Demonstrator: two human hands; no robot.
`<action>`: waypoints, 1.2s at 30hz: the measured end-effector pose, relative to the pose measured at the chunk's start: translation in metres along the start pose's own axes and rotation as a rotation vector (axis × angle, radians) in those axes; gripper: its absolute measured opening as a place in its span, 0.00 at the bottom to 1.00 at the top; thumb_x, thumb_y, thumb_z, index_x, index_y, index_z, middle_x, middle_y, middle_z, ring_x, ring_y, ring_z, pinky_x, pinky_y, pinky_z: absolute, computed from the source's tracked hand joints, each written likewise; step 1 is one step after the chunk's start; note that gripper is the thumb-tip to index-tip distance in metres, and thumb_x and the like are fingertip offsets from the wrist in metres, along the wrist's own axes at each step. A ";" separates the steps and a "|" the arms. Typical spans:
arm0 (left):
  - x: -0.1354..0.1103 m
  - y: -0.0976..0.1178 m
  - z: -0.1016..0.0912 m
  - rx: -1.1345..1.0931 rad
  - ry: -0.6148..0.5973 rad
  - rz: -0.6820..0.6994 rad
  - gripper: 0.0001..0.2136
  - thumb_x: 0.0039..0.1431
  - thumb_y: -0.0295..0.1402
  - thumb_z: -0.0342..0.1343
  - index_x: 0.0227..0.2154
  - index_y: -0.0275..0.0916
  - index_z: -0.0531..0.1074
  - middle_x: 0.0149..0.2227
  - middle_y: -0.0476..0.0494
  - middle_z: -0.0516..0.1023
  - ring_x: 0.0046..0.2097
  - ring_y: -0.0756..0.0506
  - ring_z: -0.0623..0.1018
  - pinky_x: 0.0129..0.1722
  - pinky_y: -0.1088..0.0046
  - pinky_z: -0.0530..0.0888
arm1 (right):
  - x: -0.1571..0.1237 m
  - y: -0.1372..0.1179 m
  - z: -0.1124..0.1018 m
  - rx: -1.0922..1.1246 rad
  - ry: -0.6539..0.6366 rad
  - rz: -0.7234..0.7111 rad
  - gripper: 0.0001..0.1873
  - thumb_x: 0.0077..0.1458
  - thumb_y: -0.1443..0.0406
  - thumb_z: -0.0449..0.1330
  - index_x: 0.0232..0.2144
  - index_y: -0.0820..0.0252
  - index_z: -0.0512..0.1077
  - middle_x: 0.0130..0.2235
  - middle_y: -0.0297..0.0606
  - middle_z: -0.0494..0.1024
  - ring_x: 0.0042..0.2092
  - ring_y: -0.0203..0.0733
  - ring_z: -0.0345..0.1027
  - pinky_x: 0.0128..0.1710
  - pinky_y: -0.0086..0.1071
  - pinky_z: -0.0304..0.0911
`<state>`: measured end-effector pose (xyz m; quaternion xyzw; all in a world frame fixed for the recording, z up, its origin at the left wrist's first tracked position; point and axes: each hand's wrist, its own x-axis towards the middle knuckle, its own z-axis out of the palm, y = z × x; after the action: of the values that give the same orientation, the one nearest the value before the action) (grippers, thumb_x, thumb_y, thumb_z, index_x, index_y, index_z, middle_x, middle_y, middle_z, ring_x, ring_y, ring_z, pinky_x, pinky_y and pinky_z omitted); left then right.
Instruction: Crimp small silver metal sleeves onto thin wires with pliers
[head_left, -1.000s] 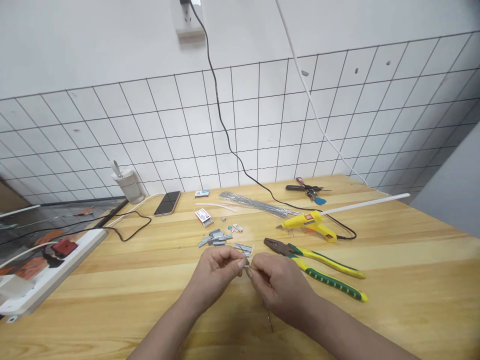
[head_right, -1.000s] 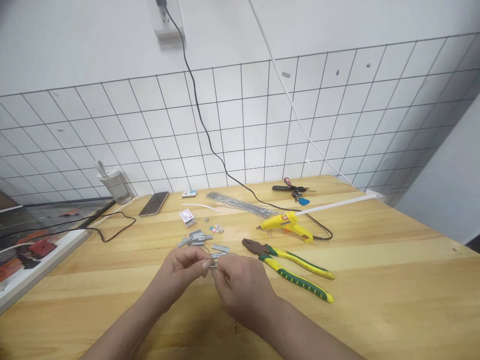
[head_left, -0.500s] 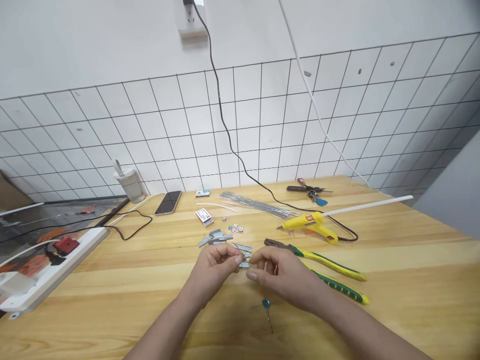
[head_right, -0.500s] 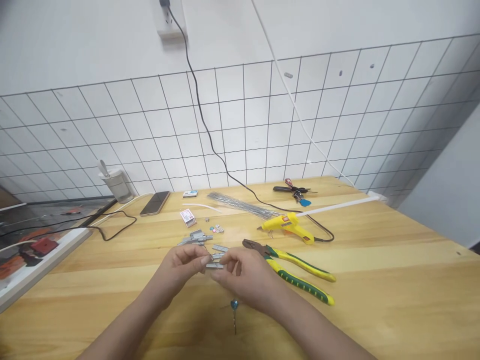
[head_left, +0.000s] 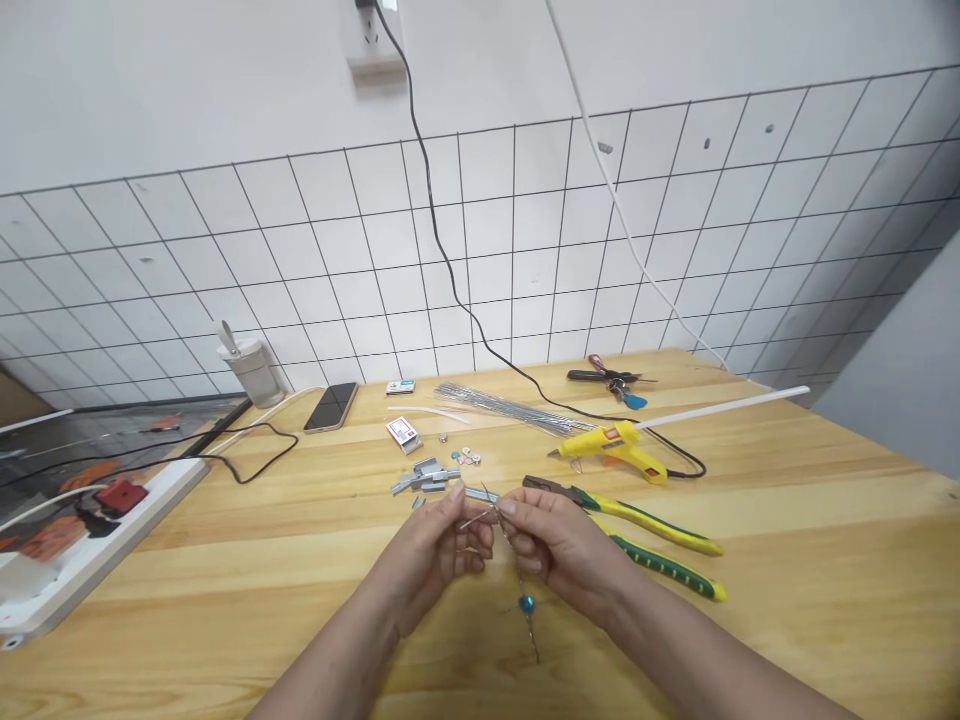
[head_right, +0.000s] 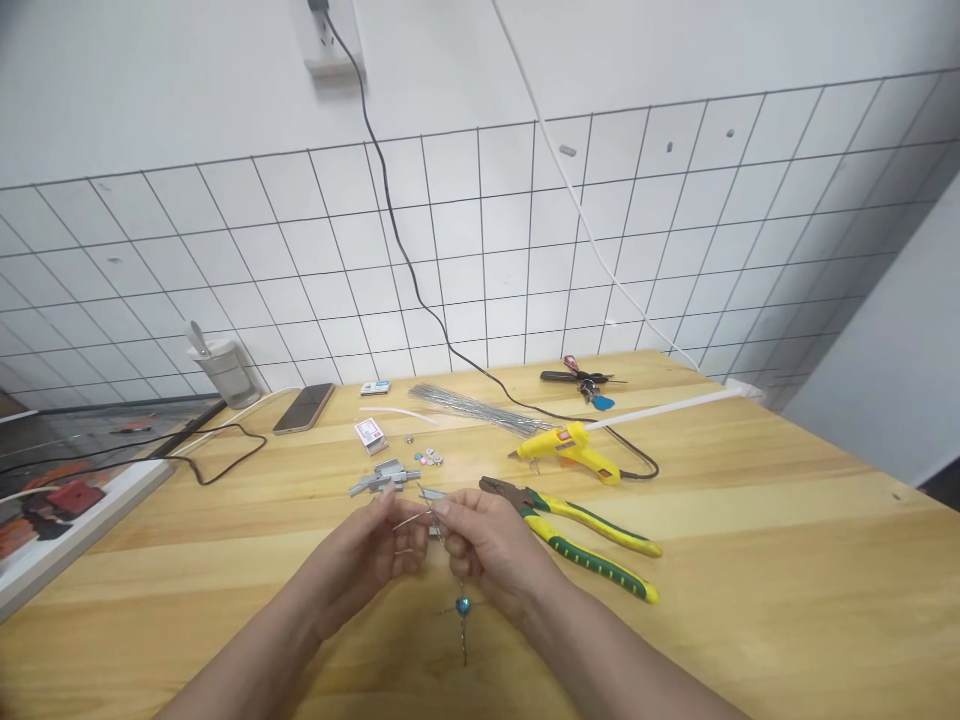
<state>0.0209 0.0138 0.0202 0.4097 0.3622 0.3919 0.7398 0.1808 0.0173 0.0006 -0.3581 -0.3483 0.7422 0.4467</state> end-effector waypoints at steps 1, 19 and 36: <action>0.001 -0.002 0.000 -0.047 0.004 -0.018 0.19 0.51 0.48 0.52 0.29 0.34 0.75 0.26 0.44 0.71 0.29 0.50 0.69 0.28 0.75 0.63 | 0.001 0.001 0.000 0.050 0.014 0.006 0.17 0.38 0.58 0.66 0.22 0.62 0.65 0.17 0.24 0.60 0.19 0.24 0.47 0.17 0.21 0.41; 0.003 -0.014 0.015 0.096 0.238 0.061 0.08 0.41 0.33 0.62 0.23 0.34 0.71 0.21 0.48 0.73 0.17 0.56 0.62 0.17 0.79 0.53 | 0.001 0.012 0.008 0.109 0.106 -0.082 0.16 0.36 0.58 0.67 0.23 0.63 0.68 0.19 0.28 0.65 0.20 0.25 0.50 0.18 0.22 0.46; 0.005 -0.011 0.009 0.092 0.294 0.130 0.11 0.36 0.35 0.66 0.21 0.35 0.73 0.20 0.47 0.75 0.19 0.55 0.61 0.21 0.78 0.54 | -0.005 -0.001 0.010 -0.316 0.152 -0.176 0.15 0.38 0.56 0.63 0.22 0.62 0.67 0.18 0.28 0.69 0.16 0.26 0.51 0.17 0.25 0.49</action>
<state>0.0341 0.0112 0.0128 0.4038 0.4568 0.4777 0.6326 0.1744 0.0110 0.0076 -0.4468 -0.4557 0.6072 0.4733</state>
